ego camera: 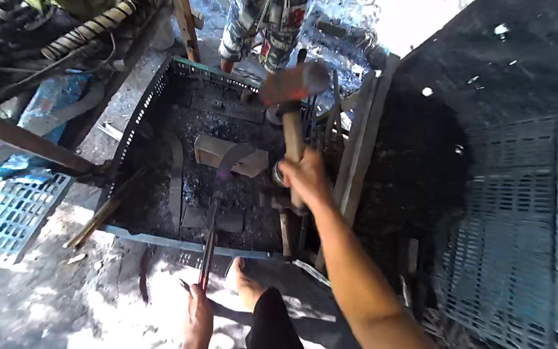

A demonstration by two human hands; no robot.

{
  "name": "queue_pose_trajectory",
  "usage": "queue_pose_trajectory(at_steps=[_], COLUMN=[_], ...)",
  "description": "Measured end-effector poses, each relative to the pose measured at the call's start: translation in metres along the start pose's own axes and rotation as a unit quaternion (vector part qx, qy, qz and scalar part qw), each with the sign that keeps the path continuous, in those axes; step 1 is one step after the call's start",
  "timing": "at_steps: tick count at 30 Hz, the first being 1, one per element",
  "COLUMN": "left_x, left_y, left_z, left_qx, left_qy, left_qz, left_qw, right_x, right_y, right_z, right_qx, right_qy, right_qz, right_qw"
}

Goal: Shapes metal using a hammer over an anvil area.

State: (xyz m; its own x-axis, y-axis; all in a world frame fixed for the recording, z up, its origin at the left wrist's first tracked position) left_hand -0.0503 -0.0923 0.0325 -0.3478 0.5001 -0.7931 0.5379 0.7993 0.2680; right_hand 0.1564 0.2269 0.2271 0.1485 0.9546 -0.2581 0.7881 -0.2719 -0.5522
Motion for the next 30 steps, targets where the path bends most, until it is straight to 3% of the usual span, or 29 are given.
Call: queue_pose_trajectory(at_steps=[4,7,10,13,15,18,21,24,27,30], left_x=[0.015,0.007,0.006,0.012,-0.003,-0.017,-0.006,0.004,-0.001,0.001], left_y=[-0.01,-0.005,-0.006,-0.007,-0.005,-0.001,-0.009,-0.014,-0.011,-0.014], left_z=[0.009,0.004,0.01,0.017,0.008,-0.01,-0.007,-0.001,-0.004,0.004], left_qx=[-0.009,-0.005,-0.02,-0.03,-0.021,-0.012,-0.002,0.006,0.005,-0.013], left_qy=[0.005,-0.001,0.011,0.026,0.021,0.02,0.009,0.007,0.003,0.004], left_qz=[-0.003,-0.017,-0.012,-0.005,-0.001,0.015,0.011,-0.005,-0.007,-0.005], left_qw=[1.0,1.0,1.0,0.999,1.0,1.0,1.0,1.0,1.0,1.0], right_x=[-0.034,-0.021,0.012,0.047,0.052,0.04,0.005,-0.02,-0.007,0.023], right_y=[-0.055,-0.066,-0.015,0.076,0.096,0.038,0.007,-0.023,-0.027,0.013], right_z=[-0.109,-0.11,-0.014,0.132,0.162,0.067,-0.049,-0.124,-0.12,-0.02], right_qx=[-0.073,-0.071,-0.072,-0.064,0.026,0.169,0.101,0.024,-0.018,-0.05], right_qy=[0.154,0.264,0.266,0.061,-0.026,-0.001,0.08,0.16,0.251,0.244], right_qz=[-0.117,-0.157,-0.118,0.043,0.127,0.097,0.001,-0.068,-0.096,-0.048], right_qw=[0.978,0.949,0.954,0.995,0.991,0.981,0.992,0.985,0.963,0.967])
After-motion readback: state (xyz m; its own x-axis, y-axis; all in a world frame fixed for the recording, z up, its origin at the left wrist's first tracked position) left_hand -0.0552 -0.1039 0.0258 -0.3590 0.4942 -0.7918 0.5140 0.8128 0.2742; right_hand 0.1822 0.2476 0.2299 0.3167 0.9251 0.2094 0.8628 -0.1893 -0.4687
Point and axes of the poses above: each hand's wrist, its own x-axis towards the middle knuckle, its own z-axis out of the palm, y = z × x, the point moved 2 cm from there along x, towards the middle knuckle, and after that the axes turned 15 degrees about -x, right-handed, at the moved point
